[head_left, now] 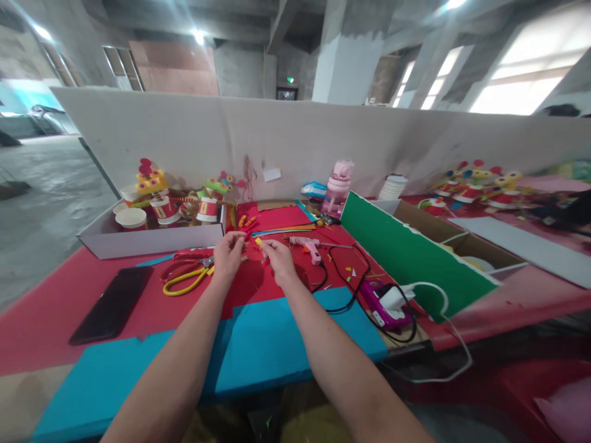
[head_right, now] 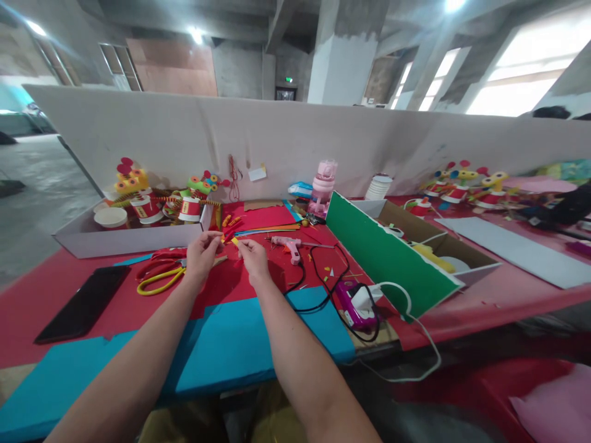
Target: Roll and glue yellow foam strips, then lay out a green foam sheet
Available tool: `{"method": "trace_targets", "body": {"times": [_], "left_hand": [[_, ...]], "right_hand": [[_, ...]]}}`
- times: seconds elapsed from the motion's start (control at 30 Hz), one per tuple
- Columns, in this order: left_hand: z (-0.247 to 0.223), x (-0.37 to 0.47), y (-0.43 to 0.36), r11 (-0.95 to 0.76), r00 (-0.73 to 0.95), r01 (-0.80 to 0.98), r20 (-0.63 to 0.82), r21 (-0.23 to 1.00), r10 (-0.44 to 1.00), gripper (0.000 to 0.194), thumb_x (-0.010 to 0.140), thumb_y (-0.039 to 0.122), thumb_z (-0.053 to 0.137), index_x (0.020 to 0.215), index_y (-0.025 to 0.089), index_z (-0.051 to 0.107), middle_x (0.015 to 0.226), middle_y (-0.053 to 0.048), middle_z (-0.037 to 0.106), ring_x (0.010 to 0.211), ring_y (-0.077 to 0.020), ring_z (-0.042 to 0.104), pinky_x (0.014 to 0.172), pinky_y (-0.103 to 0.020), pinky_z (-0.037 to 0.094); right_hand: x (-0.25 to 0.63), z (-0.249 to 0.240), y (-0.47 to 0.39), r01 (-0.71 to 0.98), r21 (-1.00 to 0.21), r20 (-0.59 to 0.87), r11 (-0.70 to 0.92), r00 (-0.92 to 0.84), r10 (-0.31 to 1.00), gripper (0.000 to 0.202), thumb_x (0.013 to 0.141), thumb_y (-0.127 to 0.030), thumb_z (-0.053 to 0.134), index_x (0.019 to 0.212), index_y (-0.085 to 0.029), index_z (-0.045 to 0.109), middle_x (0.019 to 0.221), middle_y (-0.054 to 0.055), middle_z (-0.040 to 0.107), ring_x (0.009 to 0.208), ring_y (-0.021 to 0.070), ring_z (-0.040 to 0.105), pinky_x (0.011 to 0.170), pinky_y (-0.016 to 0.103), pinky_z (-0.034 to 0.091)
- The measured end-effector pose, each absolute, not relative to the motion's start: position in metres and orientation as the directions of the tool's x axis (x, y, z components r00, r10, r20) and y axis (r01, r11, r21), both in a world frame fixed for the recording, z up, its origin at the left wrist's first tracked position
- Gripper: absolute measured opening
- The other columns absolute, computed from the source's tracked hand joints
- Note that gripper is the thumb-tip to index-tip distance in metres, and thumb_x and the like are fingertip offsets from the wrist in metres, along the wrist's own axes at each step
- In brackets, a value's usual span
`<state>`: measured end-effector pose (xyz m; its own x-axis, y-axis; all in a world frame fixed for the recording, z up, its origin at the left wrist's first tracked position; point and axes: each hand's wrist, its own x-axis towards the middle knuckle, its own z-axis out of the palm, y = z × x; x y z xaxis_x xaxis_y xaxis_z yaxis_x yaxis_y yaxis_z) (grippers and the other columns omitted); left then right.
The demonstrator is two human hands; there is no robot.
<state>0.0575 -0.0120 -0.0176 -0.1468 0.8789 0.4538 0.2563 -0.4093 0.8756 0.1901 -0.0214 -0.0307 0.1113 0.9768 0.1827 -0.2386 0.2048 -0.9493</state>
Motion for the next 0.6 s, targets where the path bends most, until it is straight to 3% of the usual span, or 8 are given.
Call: {"method": "trace_targets", "body": {"times": [0.1,0.2,0.6], "left_hand": [[-0.017,0.063,-0.014,-0.321,-0.079,0.107,0.33,0.941,0.941,0.035,0.075,0.046,0.063,0.087,0.014,0.067,0.066,-0.002,0.062,0.058,-0.0124,0.055,0.055,-0.023,0.043],[-0.019,0.065,-0.014,-0.325,-0.032,0.093,0.329,0.941,0.944,0.03,0.068,0.043,0.069,0.076,0.014,0.067,0.062,-0.001,0.06,0.056,-0.0109,0.051,0.053,-0.022,0.041],[-0.029,0.069,-0.012,-0.38,-0.092,0.295,0.422,0.877,0.902,0.027,0.083,0.039,0.049,0.065,0.019,0.052,0.055,0.003,0.049,0.054,-0.0132,0.047,0.056,-0.024,0.036]], "right_hand": [[0.188,-0.03,-0.023,-0.154,-0.961,0.22,0.231,0.084,0.972,0.025,0.071,-0.042,0.06,0.072,-0.017,0.061,0.051,-0.007,0.048,0.048,0.0083,0.044,0.049,0.02,0.037],[0.187,-0.029,-0.025,-0.091,-0.968,0.23,0.233,0.048,0.972,0.026,0.072,-0.043,0.059,0.073,-0.018,0.06,0.052,-0.006,0.049,0.049,0.0088,0.045,0.048,0.02,0.036],[0.184,-0.035,-0.025,0.011,-0.96,0.279,0.279,0.012,0.96,0.034,0.075,-0.051,0.056,0.065,-0.019,0.053,0.053,-0.006,0.048,0.049,0.0096,0.044,0.051,0.022,0.034]]}}
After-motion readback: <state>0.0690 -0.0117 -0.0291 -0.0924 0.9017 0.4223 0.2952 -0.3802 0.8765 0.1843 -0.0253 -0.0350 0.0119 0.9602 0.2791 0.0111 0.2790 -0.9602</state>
